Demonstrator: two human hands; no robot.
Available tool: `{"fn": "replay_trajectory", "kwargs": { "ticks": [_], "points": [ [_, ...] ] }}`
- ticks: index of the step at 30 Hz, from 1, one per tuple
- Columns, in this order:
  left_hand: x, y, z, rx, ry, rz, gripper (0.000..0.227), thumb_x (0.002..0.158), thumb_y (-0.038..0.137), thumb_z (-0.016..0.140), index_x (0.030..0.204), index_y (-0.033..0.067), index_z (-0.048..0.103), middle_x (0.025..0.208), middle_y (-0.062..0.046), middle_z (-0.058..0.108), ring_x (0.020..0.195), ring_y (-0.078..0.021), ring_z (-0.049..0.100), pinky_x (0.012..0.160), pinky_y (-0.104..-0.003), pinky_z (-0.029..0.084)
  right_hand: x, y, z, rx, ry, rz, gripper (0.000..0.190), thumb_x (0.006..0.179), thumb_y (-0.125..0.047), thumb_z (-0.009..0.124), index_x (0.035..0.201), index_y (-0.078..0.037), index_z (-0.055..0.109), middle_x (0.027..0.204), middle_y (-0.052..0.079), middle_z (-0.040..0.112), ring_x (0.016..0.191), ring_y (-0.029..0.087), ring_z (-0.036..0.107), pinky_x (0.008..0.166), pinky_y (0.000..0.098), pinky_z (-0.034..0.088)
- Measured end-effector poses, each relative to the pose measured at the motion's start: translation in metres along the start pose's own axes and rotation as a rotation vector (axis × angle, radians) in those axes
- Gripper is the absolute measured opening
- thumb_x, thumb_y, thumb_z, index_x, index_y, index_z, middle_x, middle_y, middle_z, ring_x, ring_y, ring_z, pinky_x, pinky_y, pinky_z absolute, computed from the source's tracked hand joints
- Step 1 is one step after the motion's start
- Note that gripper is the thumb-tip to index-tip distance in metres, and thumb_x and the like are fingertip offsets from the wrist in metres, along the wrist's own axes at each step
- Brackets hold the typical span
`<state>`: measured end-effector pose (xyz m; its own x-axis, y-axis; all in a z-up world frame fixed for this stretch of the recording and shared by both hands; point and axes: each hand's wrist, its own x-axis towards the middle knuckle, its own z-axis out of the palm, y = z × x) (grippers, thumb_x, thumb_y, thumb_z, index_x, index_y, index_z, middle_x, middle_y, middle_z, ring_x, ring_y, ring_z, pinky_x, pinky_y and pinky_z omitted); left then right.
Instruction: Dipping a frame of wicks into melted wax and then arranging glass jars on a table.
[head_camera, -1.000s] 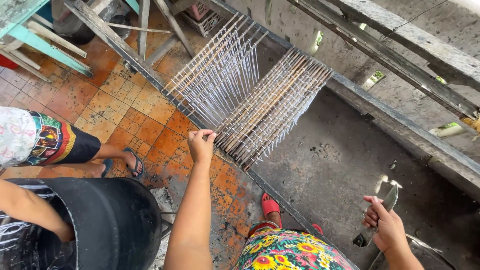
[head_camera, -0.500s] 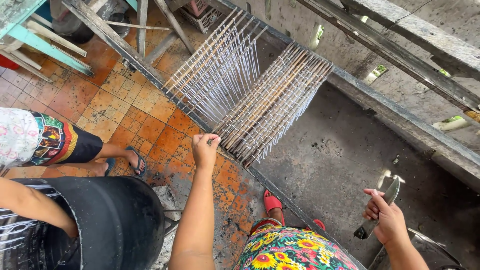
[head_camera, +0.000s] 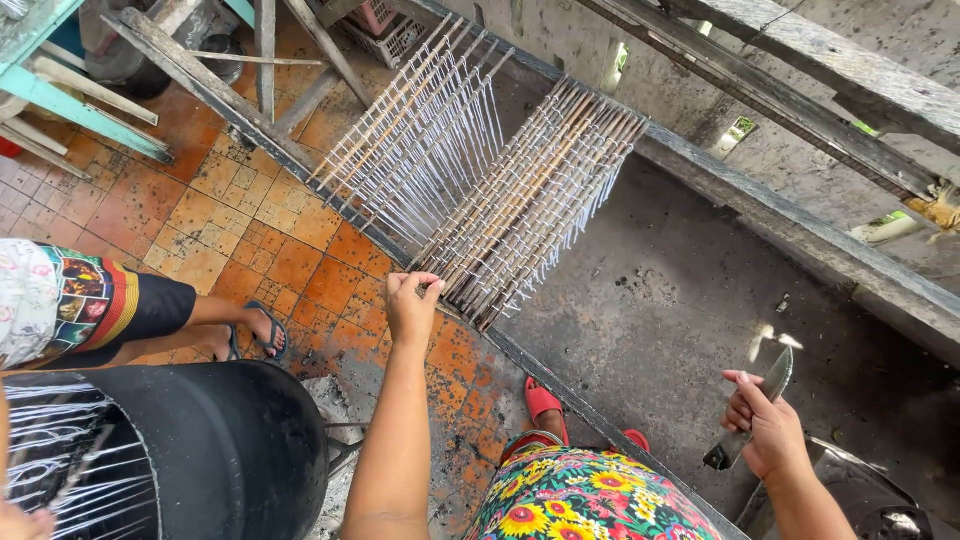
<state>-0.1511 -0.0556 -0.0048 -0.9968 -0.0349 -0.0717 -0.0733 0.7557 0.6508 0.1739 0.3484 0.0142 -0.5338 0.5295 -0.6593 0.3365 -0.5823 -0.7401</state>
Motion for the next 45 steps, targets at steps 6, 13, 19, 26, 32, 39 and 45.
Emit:
{"fn": "replay_trajectory", "kwargs": {
  "ticks": [6, 13, 19, 26, 32, 39, 45],
  "points": [
    [-0.004, -0.004, 0.009, 0.061, 0.004, 0.019, 0.006, 0.087, 0.025, 0.082, 0.093, 0.0238, 0.078, 0.105, -0.001, 0.055, 0.102, -0.0259, 0.059, 0.078, -0.044, 0.057, -0.002, 0.002, -0.005, 0.015, 0.012, 0.007, 0.02, 0.109, -0.022, 0.056, 0.114, -0.005, 0.065, 0.062, -0.004, 0.023, 0.053, 0.009, 0.022, 0.051, 0.0274, 0.021],
    [-0.016, -0.001, 0.014, 0.043, 0.042, 0.097, 0.005, 0.087, 0.024, 0.082, 0.09, 0.0245, 0.078, 0.103, 0.0, 0.052, 0.103, -0.0264, 0.056, 0.074, -0.043, 0.057, -0.007, -0.001, -0.009, 0.018, 0.02, 0.014, 0.02, 0.108, -0.022, 0.056, 0.114, -0.005, 0.065, 0.061, -0.004, 0.023, 0.053, 0.009, 0.023, 0.051, 0.0271, 0.022],
    [-0.02, -0.001, 0.016, 0.082, -0.001, 0.023, 0.005, 0.088, 0.025, 0.081, 0.092, 0.024, 0.078, 0.105, 0.0, 0.055, 0.11, -0.0275, 0.055, 0.083, -0.045, 0.056, -0.008, -0.003, -0.012, 0.001, 0.021, 0.01, 0.02, 0.109, -0.022, 0.056, 0.114, -0.005, 0.065, 0.063, -0.004, 0.024, 0.054, 0.01, 0.023, 0.051, 0.0279, 0.022],
    [-0.021, -0.005, 0.018, 0.049, -0.003, -0.002, 0.004, 0.09, 0.027, 0.079, 0.093, 0.0241, 0.078, 0.106, 0.0, 0.054, 0.11, -0.0267, 0.056, 0.08, -0.045, 0.057, -0.01, -0.002, -0.013, 0.002, 0.026, 0.006, 0.02, 0.108, -0.023, 0.057, 0.114, -0.006, 0.065, 0.063, -0.004, 0.023, 0.055, 0.01, 0.023, 0.052, 0.0276, 0.022],
    [-0.028, -0.014, 0.024, 0.074, 0.009, 0.133, 0.02, 0.096, 0.037, 0.067, 0.098, 0.0231, 0.081, 0.1, 0.0, 0.051, 0.097, -0.0259, 0.053, 0.08, -0.047, 0.051, -0.009, 0.0, -0.017, 0.01, 0.028, 0.013, 0.02, 0.108, -0.023, 0.057, 0.115, -0.005, 0.065, 0.062, -0.004, 0.023, 0.054, 0.009, 0.023, 0.052, 0.0274, 0.023],
    [-0.038, -0.006, 0.023, 0.048, -0.011, 0.2, 0.019, 0.095, 0.033, 0.066, 0.095, 0.0251, 0.083, 0.096, 0.001, 0.05, 0.094, -0.0238, 0.051, 0.089, -0.045, 0.048, -0.009, 0.0, -0.018, 0.015, 0.035, 0.007, 0.019, 0.108, -0.023, 0.058, 0.114, -0.006, 0.065, 0.063, -0.005, 0.023, 0.054, 0.009, 0.023, 0.053, 0.0273, 0.023],
    [-0.04, -0.009, 0.028, 0.107, 0.001, 0.211, 0.019, 0.093, 0.035, 0.065, 0.093, 0.0294, 0.083, 0.095, 0.003, 0.051, 0.095, -0.0243, 0.052, 0.094, -0.047, 0.044, -0.006, 0.006, -0.022, 0.018, 0.027, -0.008, 0.019, 0.106, -0.025, 0.059, 0.113, -0.008, 0.065, 0.062, -0.006, 0.023, 0.053, 0.008, 0.023, 0.052, 0.0267, 0.022]
  ]
}}
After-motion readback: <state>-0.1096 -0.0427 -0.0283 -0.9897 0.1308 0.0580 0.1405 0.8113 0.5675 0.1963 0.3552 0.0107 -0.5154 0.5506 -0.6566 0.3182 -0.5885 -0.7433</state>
